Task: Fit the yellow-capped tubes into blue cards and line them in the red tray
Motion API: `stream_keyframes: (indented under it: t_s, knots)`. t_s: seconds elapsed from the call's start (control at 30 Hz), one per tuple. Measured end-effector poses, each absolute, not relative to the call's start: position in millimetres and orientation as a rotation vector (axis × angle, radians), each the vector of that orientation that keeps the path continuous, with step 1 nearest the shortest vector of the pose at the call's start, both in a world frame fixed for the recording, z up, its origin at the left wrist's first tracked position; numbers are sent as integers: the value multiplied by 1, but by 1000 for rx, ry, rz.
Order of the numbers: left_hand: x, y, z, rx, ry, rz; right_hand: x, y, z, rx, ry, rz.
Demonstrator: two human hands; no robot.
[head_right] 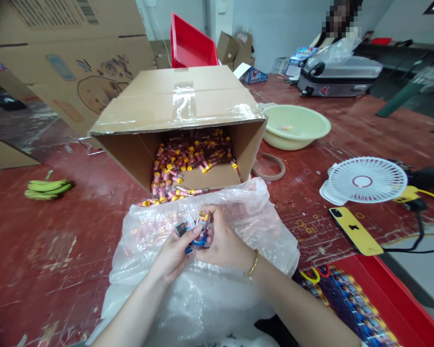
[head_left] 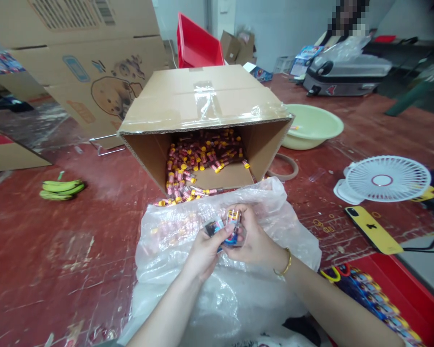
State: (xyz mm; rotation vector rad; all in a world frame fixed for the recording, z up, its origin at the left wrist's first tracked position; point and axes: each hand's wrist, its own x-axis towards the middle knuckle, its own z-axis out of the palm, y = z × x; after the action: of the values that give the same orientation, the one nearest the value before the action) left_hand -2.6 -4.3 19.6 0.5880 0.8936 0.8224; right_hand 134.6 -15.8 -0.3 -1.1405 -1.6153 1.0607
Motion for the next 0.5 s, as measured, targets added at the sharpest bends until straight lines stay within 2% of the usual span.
stream_keyframes:
  t_s: [0.4,0.5]
  knots:
    - [1,-2,21,676,952,840,132,-15,0,-1087,-1619,1035]
    - [3,-2,22,724,950,842,143,-19,8,-1117,-1547,901]
